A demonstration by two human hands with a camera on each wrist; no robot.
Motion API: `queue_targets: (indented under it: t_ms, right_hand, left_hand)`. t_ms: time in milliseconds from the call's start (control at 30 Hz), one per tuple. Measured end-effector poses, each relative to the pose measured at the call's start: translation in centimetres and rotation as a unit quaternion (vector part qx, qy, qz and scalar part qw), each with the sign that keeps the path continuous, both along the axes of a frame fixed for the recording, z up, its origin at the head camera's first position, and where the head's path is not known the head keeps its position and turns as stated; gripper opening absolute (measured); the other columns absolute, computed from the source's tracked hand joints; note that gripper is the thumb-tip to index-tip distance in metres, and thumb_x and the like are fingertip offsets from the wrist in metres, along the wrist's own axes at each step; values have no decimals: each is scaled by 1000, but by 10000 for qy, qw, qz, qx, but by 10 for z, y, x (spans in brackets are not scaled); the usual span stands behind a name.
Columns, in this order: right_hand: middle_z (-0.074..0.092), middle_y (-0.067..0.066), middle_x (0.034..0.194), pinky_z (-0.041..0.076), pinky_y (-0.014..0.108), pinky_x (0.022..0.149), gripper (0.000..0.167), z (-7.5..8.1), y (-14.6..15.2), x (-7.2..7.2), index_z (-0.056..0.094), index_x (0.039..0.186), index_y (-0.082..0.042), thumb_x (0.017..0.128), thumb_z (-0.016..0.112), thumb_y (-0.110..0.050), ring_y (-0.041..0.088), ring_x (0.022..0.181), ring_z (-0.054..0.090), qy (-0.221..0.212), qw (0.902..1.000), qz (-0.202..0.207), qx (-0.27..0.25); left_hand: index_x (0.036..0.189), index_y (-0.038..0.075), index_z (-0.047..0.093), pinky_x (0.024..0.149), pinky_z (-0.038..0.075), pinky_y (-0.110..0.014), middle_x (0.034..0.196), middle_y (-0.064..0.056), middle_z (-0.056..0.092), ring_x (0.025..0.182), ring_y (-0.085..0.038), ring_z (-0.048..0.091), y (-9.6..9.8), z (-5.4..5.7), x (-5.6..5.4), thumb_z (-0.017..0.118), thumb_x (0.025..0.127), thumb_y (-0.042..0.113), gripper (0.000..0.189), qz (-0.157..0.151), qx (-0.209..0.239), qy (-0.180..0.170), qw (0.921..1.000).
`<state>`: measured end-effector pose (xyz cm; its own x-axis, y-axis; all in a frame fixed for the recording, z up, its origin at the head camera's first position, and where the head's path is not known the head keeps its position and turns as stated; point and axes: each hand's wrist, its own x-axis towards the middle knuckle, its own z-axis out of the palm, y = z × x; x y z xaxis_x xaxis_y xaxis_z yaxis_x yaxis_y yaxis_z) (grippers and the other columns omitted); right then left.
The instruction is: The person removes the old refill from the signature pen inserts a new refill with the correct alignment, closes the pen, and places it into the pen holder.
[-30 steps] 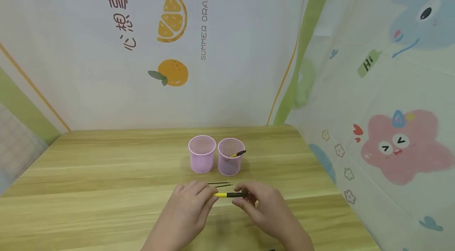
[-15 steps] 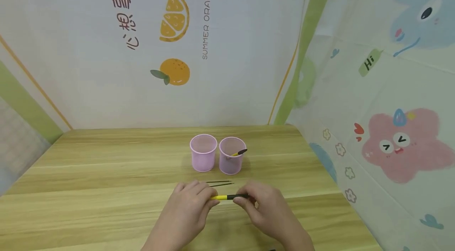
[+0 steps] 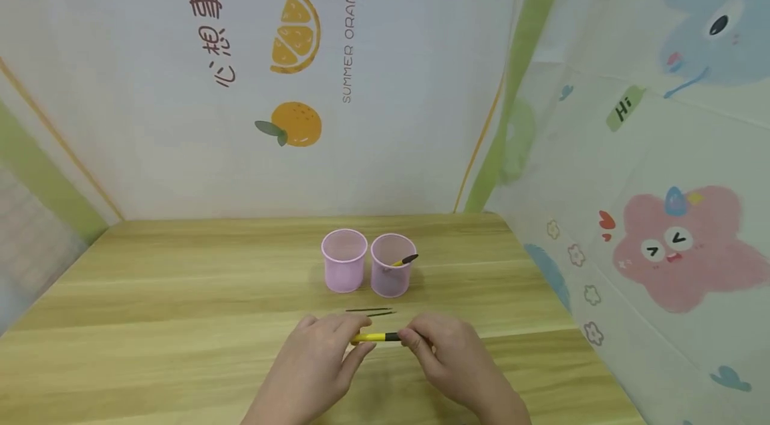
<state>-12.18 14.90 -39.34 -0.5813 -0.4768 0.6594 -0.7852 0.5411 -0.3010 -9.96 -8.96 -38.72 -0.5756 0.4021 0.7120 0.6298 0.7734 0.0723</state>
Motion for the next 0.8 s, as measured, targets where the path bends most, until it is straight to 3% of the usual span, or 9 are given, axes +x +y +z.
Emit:
queue_targets:
  t_ms: [167,300,433,667,800]
  right_hand:
    - [56,-15,74,39,4,61,12,0,1,0,73,92,-21,102,71,-16,-11,68,43,20,10000,-39,-33]
    - [63,-14,80,45,7,62,3,2,1,0,73,101,-19,100,75,-17,-10,71,49,-186,9997,92,-121]
    - [68,-12,87,51,12,64,17,4,1,0,72,108,-17,94,82,-15,-9,73,54,-346,9991,207,-162]
    - [71,-11,89,51,12,62,25,5,2,2,68,103,-18,89,86,-9,-8,72,56,-314,9990,147,-266]
    - [69,-11,93,52,9,67,27,3,3,2,66,97,-18,85,88,-7,-6,75,60,-251,9988,215,-352]
  left_hand:
    - [100,22,76,73,48,-27,94,16,76,87,-2,70,2,-1,-1,86,87,27,17,-2,3,102,9999]
    - [98,24,76,73,49,-27,91,18,74,85,-1,68,4,1,-2,84,90,26,12,5,-16,-16,10000]
    - [100,23,77,75,50,-28,92,17,76,86,-1,68,6,2,-1,83,91,26,11,76,-89,-169,9998]
    - [96,25,76,76,49,-29,91,20,76,84,1,66,9,4,0,81,92,26,7,17,-134,-364,9992]
    - [92,26,73,73,46,-27,86,21,73,80,-1,62,10,1,-2,81,91,27,9,-117,-176,-192,9996]
